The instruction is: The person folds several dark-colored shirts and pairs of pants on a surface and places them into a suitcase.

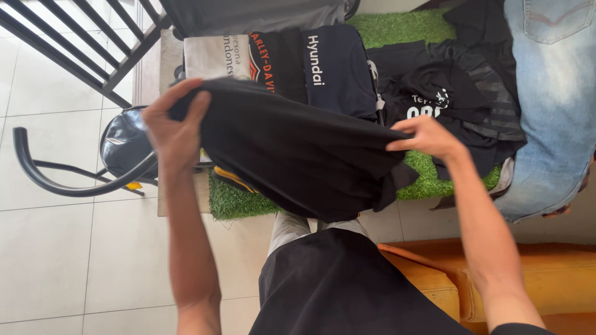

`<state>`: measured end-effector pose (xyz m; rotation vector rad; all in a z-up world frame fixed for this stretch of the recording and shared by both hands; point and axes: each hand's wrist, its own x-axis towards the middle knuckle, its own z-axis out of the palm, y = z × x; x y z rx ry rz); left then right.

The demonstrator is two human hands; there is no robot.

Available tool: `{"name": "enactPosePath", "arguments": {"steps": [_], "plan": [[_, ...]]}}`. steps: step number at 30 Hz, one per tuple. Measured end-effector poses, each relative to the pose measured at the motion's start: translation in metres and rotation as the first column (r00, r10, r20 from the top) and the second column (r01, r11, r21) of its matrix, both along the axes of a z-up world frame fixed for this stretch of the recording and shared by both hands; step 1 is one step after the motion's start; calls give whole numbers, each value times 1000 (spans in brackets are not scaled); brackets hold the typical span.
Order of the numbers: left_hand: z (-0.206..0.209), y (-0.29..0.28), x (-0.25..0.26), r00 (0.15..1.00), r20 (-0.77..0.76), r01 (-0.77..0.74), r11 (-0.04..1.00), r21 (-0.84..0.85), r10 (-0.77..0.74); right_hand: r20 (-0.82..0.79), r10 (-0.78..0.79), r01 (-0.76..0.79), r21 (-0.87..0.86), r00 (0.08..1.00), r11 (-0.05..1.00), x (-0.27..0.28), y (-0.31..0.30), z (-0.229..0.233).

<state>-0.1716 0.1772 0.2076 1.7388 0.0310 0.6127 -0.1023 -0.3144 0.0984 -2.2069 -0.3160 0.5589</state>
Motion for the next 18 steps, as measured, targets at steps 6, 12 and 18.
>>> {"name": "enactPosePath", "arguments": {"steps": [6,12,18], "plan": [[17,57,-33,971,95,-223,975,20,220,164,-27,11,100,986,995,5,-22,58],[67,89,-71,917,147,-264,840,-473,371,225,223,-251,102,949,963,-2,34,31],[2,126,-62,905,139,-401,915,-40,403,27,13,-26,537,1000,843,0,22,-7]]}}
